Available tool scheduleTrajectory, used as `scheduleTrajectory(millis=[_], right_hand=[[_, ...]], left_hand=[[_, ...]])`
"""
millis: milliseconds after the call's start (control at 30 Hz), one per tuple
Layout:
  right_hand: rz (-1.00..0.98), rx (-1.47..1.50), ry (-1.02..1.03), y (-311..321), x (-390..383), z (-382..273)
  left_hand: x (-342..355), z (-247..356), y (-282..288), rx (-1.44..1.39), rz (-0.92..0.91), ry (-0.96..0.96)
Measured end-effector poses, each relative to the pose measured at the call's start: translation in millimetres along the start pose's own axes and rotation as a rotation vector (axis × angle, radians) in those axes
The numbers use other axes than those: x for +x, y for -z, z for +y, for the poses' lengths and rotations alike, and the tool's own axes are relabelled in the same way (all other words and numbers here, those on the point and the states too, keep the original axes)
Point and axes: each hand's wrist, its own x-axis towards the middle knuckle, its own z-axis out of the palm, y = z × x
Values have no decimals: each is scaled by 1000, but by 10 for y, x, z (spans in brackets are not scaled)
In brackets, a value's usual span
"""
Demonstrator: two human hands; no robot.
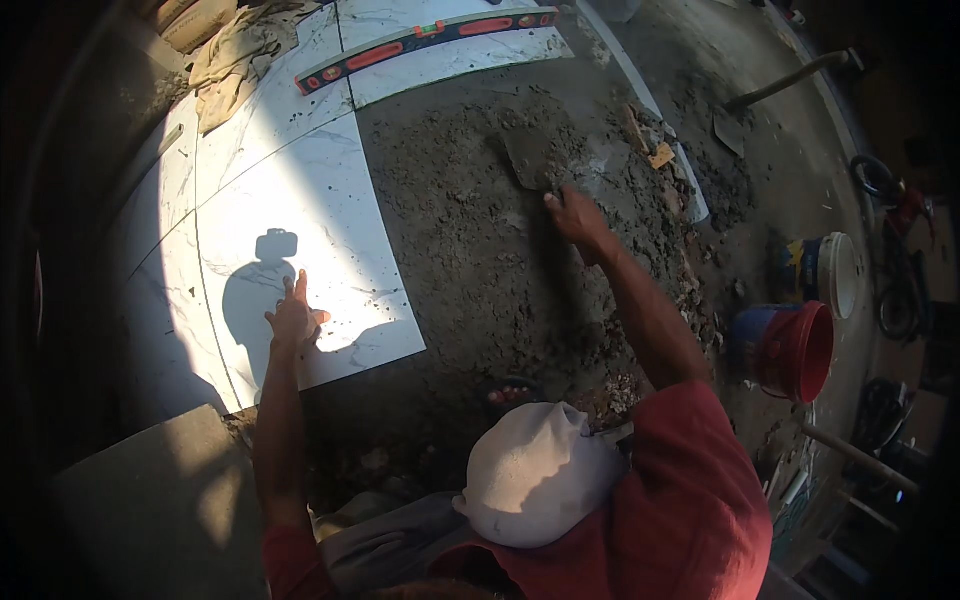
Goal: The person places a large white tile onto a prepared sand and cement bed on the floor, positions it manually, and then uses a trowel to scrape and level the surrounding mortar mixture.
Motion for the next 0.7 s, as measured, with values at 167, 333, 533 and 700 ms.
scheduleTrajectory(millis=[167, 333, 533, 700], right_hand=[[66, 505, -331, 602, 700, 332], [3, 274, -408, 759, 664, 609], [-386, -125, -190, 1007, 36, 538], [-97, 200, -431, 1183, 304, 831]], left_hand=[[14, 34, -16, -46, 53, -10], [2, 47, -3, -40, 74, -33], [-16, 3, -30, 7, 95, -48], [-39, 57, 16, 31, 101, -44]])
